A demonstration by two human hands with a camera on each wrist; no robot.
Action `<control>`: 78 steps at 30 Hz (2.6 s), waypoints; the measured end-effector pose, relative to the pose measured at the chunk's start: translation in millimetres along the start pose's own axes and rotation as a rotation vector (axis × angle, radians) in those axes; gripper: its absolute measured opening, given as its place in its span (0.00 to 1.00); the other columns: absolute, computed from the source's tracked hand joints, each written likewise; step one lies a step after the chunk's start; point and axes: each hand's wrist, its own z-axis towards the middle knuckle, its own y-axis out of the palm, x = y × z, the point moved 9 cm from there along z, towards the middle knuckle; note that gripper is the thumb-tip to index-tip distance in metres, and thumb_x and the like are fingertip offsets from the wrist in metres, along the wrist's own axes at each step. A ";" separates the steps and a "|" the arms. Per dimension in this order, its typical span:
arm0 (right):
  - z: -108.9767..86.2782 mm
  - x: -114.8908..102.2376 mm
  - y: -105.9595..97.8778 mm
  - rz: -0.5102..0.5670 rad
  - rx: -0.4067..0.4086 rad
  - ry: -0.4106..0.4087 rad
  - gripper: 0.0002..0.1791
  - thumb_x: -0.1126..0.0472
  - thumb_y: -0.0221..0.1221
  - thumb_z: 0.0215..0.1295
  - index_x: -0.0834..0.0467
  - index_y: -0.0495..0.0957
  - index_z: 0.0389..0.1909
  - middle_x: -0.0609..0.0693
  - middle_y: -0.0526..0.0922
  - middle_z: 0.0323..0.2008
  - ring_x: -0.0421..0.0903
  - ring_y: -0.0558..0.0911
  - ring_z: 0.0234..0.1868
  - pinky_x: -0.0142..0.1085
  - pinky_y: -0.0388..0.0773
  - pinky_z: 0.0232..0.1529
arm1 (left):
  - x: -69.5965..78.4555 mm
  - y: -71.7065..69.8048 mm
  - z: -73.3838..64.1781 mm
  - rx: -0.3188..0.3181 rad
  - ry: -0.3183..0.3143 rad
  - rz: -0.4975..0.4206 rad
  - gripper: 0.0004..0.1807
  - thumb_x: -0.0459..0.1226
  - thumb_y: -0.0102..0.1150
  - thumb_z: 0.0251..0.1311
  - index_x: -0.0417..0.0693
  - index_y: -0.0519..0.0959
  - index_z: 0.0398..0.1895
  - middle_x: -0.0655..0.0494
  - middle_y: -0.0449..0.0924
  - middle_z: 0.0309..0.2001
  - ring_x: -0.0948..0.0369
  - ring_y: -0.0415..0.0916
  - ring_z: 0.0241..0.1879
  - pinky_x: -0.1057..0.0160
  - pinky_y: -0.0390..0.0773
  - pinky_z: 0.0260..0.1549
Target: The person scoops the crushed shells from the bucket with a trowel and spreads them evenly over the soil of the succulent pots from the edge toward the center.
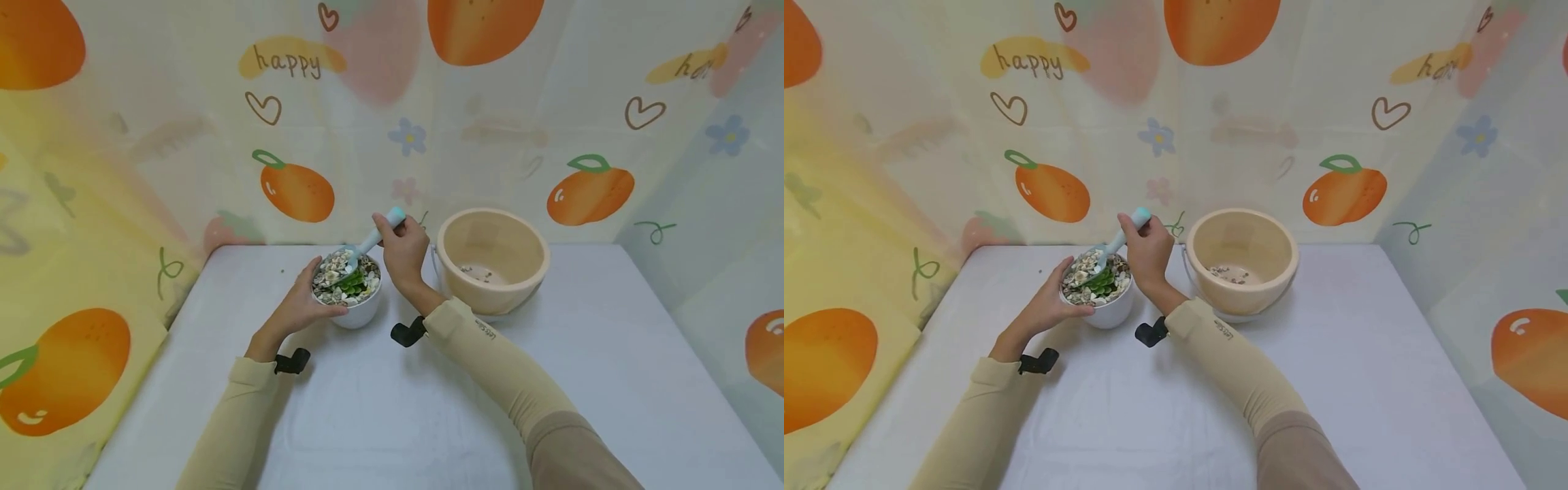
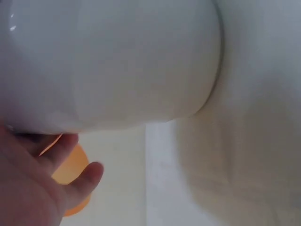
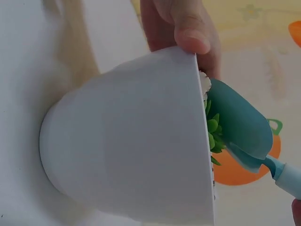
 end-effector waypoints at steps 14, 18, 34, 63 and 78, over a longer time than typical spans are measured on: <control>-0.8 6.6 -2.3 -0.017 0.021 0.042 0.16 0.54 0.65 0.63 0.66 0.78 0.31 0.63 0.82 0.23 0.53 0.86 0.26 0.34 0.85 0.31 | 0.3 -3.2 4.1 -0.005 0.038 -0.003 0.67 0.48 0.79 0.40 0.45 0.42 0.78 0.40 0.44 0.77 0.42 0.45 0.76 0.36 0.50 0.70; -2.6 6.5 -3.4 -0.007 0.028 0.031 0.17 0.54 0.64 0.64 0.67 0.78 0.31 0.66 0.81 0.23 0.56 0.86 0.27 0.35 0.85 0.31 | 0.8 -1.0 0.2 0.045 -0.002 0.017 0.68 0.52 0.79 0.39 0.45 0.42 0.78 0.39 0.45 0.76 0.42 0.46 0.75 0.35 0.52 0.69; -5.1 3.9 -3.8 0.020 0.016 0.013 0.18 0.53 0.67 0.60 0.65 0.78 0.30 0.66 0.82 0.25 0.57 0.86 0.30 0.37 0.85 0.34 | 6.4 -3.6 4.0 -0.038 0.033 0.050 0.67 0.50 0.78 0.42 0.42 0.41 0.78 0.38 0.45 0.76 0.41 0.46 0.75 0.36 0.52 0.70; -2.4 -2.3 -1.8 -0.034 -0.210 0.053 0.15 0.62 0.64 0.63 0.70 0.77 0.43 0.67 0.85 0.37 0.58 0.86 0.41 0.33 0.85 0.39 | 7.4 -5.8 -1.6 0.005 0.025 0.072 0.66 0.51 0.77 0.42 0.42 0.43 0.77 0.36 0.47 0.75 0.41 0.49 0.73 0.35 0.56 0.67; -8.4 -20.0 -0.6 -0.063 -0.210 -0.079 0.14 0.60 0.66 0.61 0.67 0.80 0.39 0.62 0.87 0.35 0.53 0.87 0.37 0.33 0.84 0.38 | 8.1 1.3 -4.0 0.060 -0.004 0.053 0.68 0.55 0.77 0.40 0.40 0.43 0.77 0.37 0.49 0.75 0.41 0.49 0.73 0.36 0.55 0.68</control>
